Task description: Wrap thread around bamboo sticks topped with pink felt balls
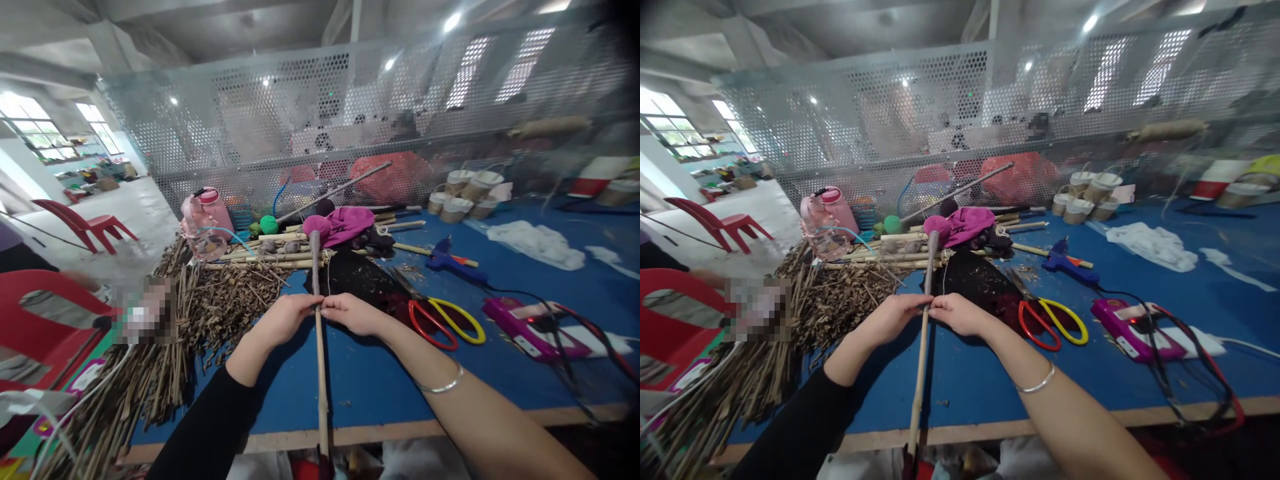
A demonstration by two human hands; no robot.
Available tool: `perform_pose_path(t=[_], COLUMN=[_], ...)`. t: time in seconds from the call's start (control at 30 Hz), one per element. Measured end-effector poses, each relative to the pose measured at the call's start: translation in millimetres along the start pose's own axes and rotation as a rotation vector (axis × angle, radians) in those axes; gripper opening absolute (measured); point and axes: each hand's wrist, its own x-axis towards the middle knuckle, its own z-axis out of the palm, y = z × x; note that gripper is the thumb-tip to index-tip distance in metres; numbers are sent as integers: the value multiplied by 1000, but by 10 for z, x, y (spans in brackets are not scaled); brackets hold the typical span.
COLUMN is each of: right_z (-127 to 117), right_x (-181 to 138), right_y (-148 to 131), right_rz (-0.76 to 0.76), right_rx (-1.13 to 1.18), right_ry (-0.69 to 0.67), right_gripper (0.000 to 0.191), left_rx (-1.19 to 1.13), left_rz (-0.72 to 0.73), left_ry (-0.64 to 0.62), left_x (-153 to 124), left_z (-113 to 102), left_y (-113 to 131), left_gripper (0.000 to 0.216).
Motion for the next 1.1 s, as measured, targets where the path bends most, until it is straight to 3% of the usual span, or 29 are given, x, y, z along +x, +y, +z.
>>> perform_pose_path(t=[0.47,0.67,0.73,0.83,0.9,1.0,1.1], right_z=[26,48,54,59,63,76,91], right_x=[24,47,58,69,70,67,62], right_y=[41,105,100,55,21,-10,-28], right_rz=[17,37,49,84,94,68,66], right_rx=[-42,118,236,366,392,395,446], right_ry=[61,83,106,114,118,126,142], right_gripper=[26,26,27,28,30,32,31], left_rx=[147,93,75,20,-52,-178,-455], left_rz=[-41,-22,-128,-410,-523,-558,-597], left_ry=[5,71,181,359,362,299,265], left_x=[56,53,39,-5,-34,-45,-22], left_z=[93,120,129,155,196,277,315], left_y=[-40,-30,18,125,190,244,265], left_gripper=[36,35,37,34,33,36,36])
